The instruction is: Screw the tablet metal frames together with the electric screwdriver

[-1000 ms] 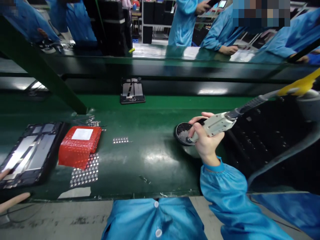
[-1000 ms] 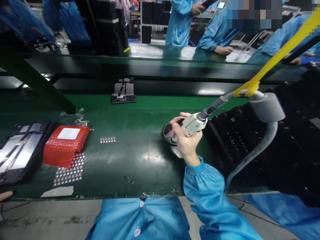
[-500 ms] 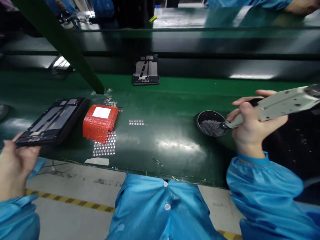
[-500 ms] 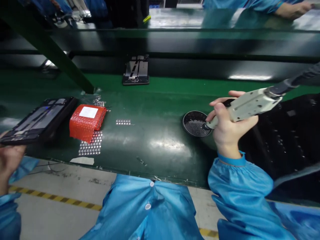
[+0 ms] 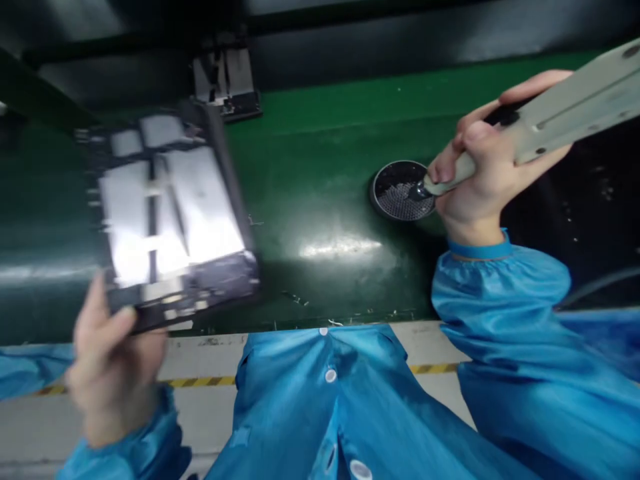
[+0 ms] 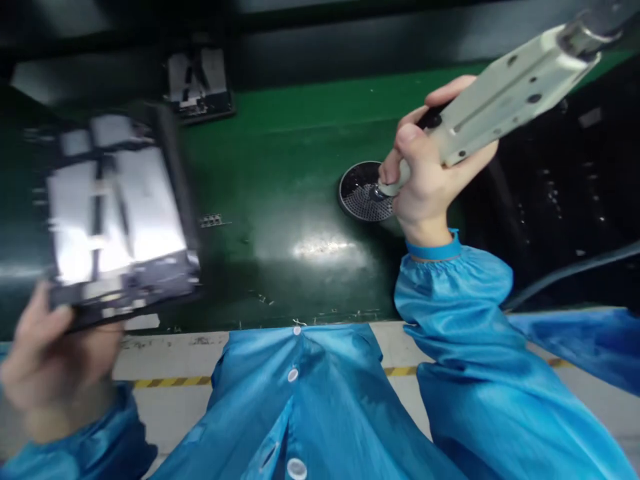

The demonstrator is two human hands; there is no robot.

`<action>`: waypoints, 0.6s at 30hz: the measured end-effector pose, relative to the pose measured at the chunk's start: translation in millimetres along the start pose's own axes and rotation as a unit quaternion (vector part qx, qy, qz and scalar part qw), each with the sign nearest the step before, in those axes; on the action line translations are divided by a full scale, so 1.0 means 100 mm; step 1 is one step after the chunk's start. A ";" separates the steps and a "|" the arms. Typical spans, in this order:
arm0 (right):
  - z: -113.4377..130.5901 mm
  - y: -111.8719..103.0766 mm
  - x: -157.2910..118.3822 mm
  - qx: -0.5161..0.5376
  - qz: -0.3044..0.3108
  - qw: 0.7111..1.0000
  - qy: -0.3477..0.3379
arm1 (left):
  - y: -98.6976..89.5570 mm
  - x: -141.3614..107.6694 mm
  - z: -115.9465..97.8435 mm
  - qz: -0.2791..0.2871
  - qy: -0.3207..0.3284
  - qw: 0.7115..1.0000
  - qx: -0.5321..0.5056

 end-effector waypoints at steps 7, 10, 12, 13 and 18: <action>0.02 0.00 -0.04 0.049 0.048 0.997 -0.028 | 1.10 -0.04 0.65 0.234 -0.114 0.964 0.049; 0.08 0.00 -0.05 0.044 0.075 0.996 -0.038 | 1.11 0.08 0.53 0.320 -0.054 0.915 0.240; 0.12 0.01 -0.06 0.035 0.085 0.995 -0.044 | 1.02 0.29 0.33 0.303 0.047 0.858 0.412; 0.13 0.01 -0.07 0.031 0.090 0.994 -0.046 | 0.97 0.42 0.23 0.275 0.101 0.824 0.484; 0.14 0.01 -0.08 0.029 0.091 0.994 -0.056 | 0.76 1.15 -0.08 0.175 0.149 0.738 0.635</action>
Point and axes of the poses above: each hand's wrist, its own x-axis towards the middle knuckle, its own y-axis out of the palm, z = x × y, the point moved 2 cm from there along x, towards the middle knuckle, and after that the axes turned 4 degrees about -y, right-handed, at the moved point
